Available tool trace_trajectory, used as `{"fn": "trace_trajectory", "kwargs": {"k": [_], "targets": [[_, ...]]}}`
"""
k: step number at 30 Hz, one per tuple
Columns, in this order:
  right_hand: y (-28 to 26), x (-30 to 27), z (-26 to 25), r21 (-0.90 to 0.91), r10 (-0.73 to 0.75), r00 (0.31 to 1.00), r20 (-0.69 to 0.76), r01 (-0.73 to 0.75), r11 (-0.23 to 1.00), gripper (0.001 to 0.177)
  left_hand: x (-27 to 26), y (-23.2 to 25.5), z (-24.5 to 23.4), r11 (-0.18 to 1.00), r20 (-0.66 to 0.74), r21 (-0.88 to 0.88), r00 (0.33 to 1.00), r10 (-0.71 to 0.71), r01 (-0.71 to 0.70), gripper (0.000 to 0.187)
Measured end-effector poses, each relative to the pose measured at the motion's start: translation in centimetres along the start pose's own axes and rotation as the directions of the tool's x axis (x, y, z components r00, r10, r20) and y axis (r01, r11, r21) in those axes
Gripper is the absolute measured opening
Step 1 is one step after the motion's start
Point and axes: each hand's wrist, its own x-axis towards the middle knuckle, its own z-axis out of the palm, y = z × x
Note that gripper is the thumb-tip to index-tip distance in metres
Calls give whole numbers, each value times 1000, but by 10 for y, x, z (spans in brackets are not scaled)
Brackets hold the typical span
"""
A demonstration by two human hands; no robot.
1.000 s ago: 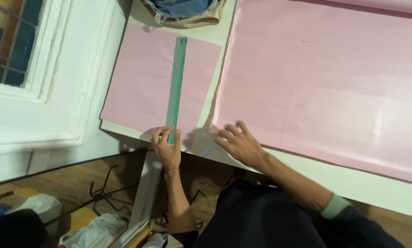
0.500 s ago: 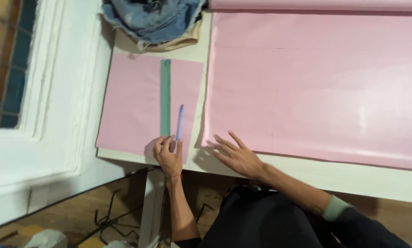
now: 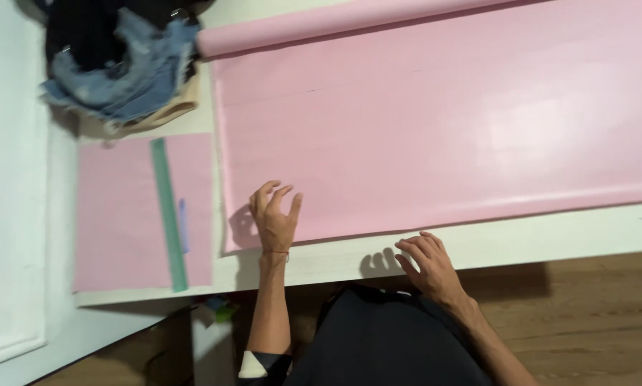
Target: Measuring and marking a roll of pink leather material with a ruler and pen before cutting it with scissors.
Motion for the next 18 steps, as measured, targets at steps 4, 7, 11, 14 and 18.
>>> {"fn": "trace_trajectory", "kwargs": {"k": [4,7,11,14,18], "targets": [[51,-61,-61,-22,118,981,-151,-122,992,23,-21,116,71,980,76,-141,985,155,-143,33],[94,-120,-105,-15,194,955,-225,-202,979,22,-51,206,134,953,145,-225,960,240,-205,32],[149,-200,-153,-67,287,904,-318,-323,944,22,-93,319,200,894,304,-330,863,404,-302,33],[175,-251,-188,-55,357,862,-359,-402,914,20,-101,397,198,817,295,-329,770,566,-474,42],[210,-287,-217,-47,464,786,-410,-526,849,17,-96,429,234,749,319,-261,677,663,-609,44]]}}
